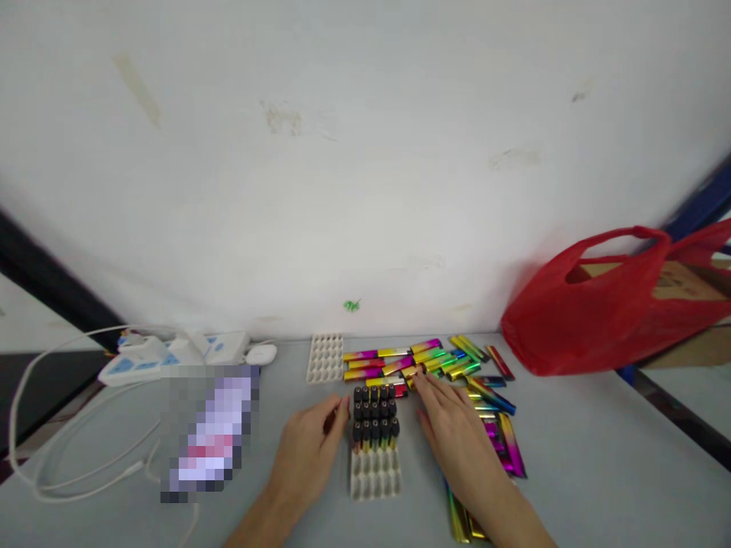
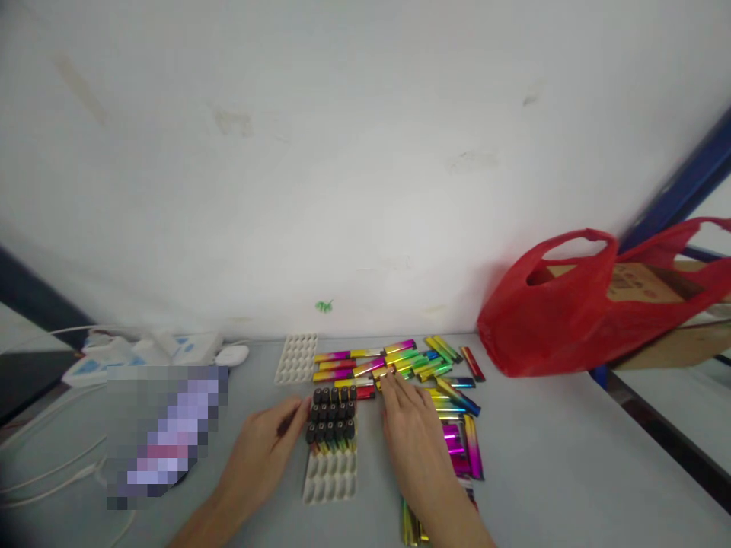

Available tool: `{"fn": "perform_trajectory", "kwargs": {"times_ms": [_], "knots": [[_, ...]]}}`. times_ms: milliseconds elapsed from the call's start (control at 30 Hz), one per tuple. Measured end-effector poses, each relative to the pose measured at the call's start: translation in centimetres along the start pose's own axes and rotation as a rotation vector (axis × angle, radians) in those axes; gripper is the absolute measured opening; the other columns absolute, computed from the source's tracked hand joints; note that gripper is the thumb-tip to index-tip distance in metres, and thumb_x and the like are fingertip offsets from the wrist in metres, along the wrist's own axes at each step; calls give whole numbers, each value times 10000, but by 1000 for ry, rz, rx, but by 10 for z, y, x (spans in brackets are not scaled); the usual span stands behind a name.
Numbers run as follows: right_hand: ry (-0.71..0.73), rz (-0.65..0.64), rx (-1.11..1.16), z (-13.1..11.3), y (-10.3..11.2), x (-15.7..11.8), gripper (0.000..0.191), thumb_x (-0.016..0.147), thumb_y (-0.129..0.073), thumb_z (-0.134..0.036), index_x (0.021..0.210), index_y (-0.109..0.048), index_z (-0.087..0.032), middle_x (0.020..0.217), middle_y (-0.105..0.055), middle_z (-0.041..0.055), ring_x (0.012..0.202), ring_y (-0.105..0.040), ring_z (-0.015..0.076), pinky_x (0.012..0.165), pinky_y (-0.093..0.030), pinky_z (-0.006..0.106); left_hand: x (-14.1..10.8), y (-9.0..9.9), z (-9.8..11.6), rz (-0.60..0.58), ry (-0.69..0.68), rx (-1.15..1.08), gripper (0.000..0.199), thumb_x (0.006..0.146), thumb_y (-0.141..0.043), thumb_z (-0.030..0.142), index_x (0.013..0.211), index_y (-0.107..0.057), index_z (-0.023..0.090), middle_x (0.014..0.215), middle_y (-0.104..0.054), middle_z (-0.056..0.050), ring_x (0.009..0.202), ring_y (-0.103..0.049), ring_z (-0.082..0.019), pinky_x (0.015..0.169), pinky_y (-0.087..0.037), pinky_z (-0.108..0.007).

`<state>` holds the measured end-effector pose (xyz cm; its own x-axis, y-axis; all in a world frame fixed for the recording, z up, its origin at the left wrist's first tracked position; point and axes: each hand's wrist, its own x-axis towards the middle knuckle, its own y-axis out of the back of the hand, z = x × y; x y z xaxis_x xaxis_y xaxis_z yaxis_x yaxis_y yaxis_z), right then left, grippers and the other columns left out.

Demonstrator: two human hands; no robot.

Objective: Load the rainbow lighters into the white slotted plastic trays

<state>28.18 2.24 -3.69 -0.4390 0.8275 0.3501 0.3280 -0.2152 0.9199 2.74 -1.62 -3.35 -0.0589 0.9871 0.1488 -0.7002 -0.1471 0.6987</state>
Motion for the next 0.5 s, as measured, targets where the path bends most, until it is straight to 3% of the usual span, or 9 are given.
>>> {"fn": "perform_trajectory", "kwargs": {"times_ms": [133, 233, 367, 500], "knots": [[-21, -3, 11, 0, 0, 0, 501, 964, -549, 52, 1352, -712, -220, 1241, -808, 102, 1182, -710, 318, 994, -506, 469, 1, -3, -3, 75, 8, 14, 487, 1037, -462, 533, 645, -407, 250, 548, -452, 57, 522, -470, -167, 573, -284, -289], [-33, 44, -28, 4, -4, 0, 469, 943, -571, 76, 1257, -736, -232, 1219, -792, 92, 1154, -688, 322, 984, -469, 462, 2, -2, -3, 187, 65, -8, 387, 988, -518, 488, 684, -440, 261, 535, -393, 82, 502, -460, -165, 556, -299, -280], [13, 19, -86, 10, -8, 0, 353, 985, -575, 51, 1154, -733, -215, 1242, -773, 107, 1153, -668, 320, 1000, -426, 467, 4, 3, -1, 237, 77, -48, 117, 921, -565, 371, 906, -586, 256, 615, -515, 89, 522, -528, -174, 572, -364, -276], [2, -4, -135, 12, -8, 1, 306, 1012, -575, 17, 1132, -714, -229, 1132, -748, 85, 1087, -655, 319, 980, -405, 479, 4, 3, -1, 252, 61, -67, 182, 962, -560, 409, 1054, -604, 258, 695, -575, 83, 523, -518, -175, 568, -375, -281]]}}
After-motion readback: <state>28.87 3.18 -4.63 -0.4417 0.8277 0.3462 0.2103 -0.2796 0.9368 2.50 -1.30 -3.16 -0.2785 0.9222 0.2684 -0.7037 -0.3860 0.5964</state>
